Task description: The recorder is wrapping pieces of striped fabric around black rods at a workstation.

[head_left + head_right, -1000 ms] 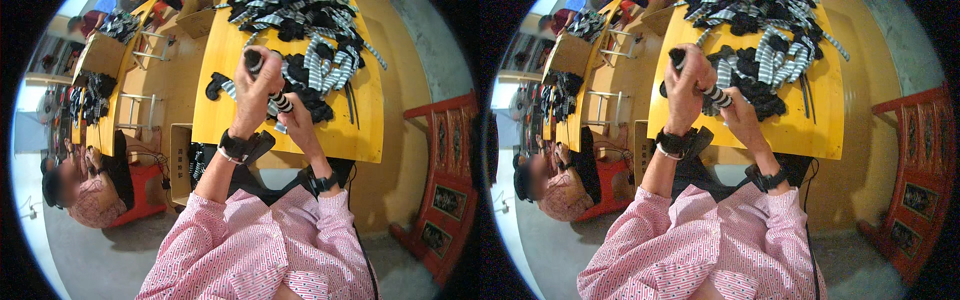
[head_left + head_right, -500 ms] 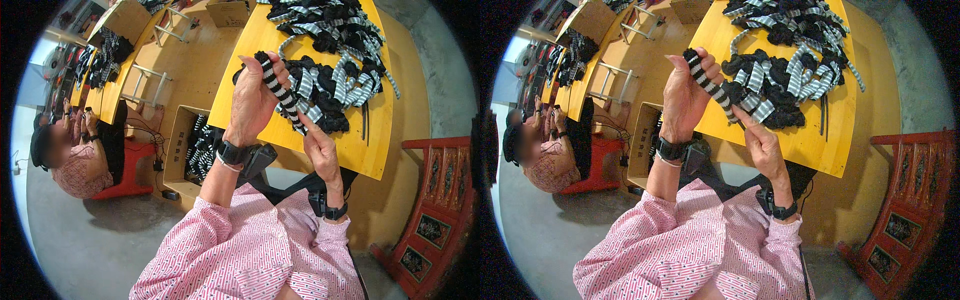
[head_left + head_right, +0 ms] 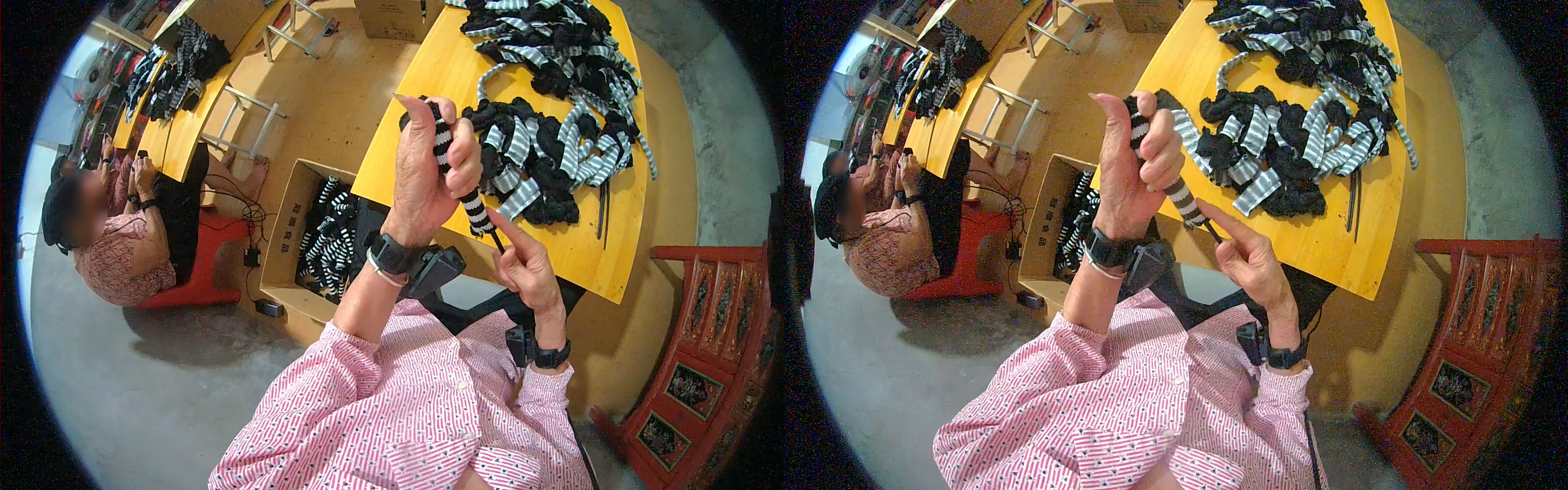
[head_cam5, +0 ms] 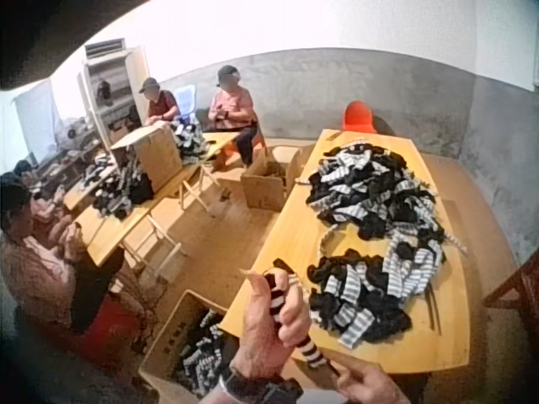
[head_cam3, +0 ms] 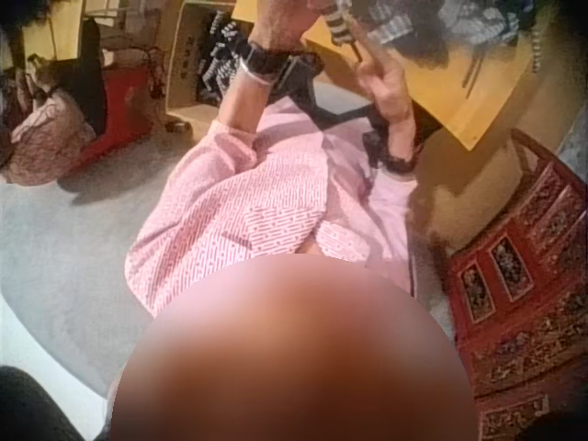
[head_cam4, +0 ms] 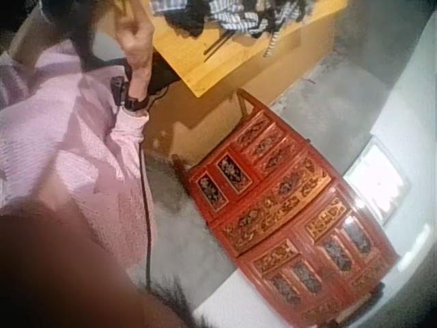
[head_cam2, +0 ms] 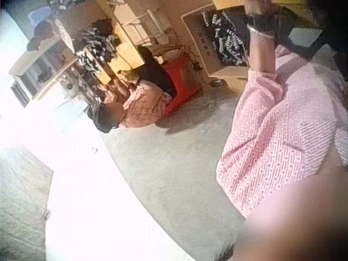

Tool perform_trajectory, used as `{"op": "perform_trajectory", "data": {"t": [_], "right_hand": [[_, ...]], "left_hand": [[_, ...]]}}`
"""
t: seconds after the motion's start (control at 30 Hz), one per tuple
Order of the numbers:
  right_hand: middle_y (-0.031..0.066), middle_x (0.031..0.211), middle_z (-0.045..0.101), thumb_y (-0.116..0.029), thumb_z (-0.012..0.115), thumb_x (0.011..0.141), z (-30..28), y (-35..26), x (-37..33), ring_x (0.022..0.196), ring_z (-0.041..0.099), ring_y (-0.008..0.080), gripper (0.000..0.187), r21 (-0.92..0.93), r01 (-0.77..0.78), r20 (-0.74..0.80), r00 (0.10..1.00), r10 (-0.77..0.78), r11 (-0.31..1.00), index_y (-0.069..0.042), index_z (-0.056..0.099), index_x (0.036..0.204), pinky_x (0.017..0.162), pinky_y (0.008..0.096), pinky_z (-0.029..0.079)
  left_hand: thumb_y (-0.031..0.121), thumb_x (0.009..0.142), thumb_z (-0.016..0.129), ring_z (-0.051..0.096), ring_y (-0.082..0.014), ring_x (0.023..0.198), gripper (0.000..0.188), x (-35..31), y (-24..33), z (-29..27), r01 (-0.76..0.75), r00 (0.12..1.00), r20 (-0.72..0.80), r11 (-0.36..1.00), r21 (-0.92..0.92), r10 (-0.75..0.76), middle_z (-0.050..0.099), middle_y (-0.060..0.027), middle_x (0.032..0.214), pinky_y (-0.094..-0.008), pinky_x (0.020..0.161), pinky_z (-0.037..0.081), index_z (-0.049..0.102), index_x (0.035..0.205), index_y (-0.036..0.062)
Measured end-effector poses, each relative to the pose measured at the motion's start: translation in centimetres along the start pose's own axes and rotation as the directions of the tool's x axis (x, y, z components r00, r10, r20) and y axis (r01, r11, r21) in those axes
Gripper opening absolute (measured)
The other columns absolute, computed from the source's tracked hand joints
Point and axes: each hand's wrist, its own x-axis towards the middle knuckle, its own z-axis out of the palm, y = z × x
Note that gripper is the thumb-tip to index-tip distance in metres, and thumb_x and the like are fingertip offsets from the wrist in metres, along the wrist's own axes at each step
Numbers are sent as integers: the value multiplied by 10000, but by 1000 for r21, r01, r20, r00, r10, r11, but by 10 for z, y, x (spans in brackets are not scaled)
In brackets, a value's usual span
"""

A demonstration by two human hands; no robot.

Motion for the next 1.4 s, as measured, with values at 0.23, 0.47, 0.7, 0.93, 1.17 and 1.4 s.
{"op": "perform_trajectory", "data": {"t": [0.23,0.47,0.7,0.93,1.17,1.4], "right_hand": [[-86,502,278,-112,442,867,2,-2,-4,414,248,15,477,114,-3,70,998,-5,994,-118,315,1327,394,171,213],[-73,479,280,-105,434,867,-13,13,-1,382,242,25,486,376,-48,226,973,-41,925,-98,292,1332,382,180,209],[-72,477,279,-88,451,853,-8,16,1,383,248,31,495,395,2,171,982,-76,919,-105,305,1326,388,181,214],[-68,483,286,-107,473,856,-5,26,-5,395,254,34,465,451,40,118,987,-104,892,-111,352,1305,397,190,228],[-65,477,284,-114,490,853,-9,36,-2,401,248,44,455,539,52,168,972,-167,841,-105,371,1293,399,194,223],[-64,476,290,-112,494,852,-8,37,-4,407,253,46,418,569,70,137,974,-178,819,-111,418,1263,398,195,224]], "left_hand": [[588,830,272,250,-46,386,498,-1,6,8,46,999,32,993,-110,-43,308,22,529,-170,323,214,414,817,111],[600,821,283,259,-49,350,497,4,11,4,264,962,139,937,-228,-237,312,31,520,-175,295,205,430,801,126],[626,802,277,277,-76,315,511,4,9,15,102,993,-61,995,-19,-103,332,14,490,-188,293,223,426,814,137],[637,797,262,225,-55,306,525,0,4,13,164,986,-5,974,-154,-167,307,27,468,-175,282,177,431,798,140],[642,798,252,201,-35,311,528,-3,-1,14,307,951,109,926,-220,-289,278,42,455,-157,283,144,417,773,141],[574,849,257,237,-24,290,487,-8,-10,15,290,952,180,920,-264,-248,303,31,445,-154,263,179,387,780,109]]}}
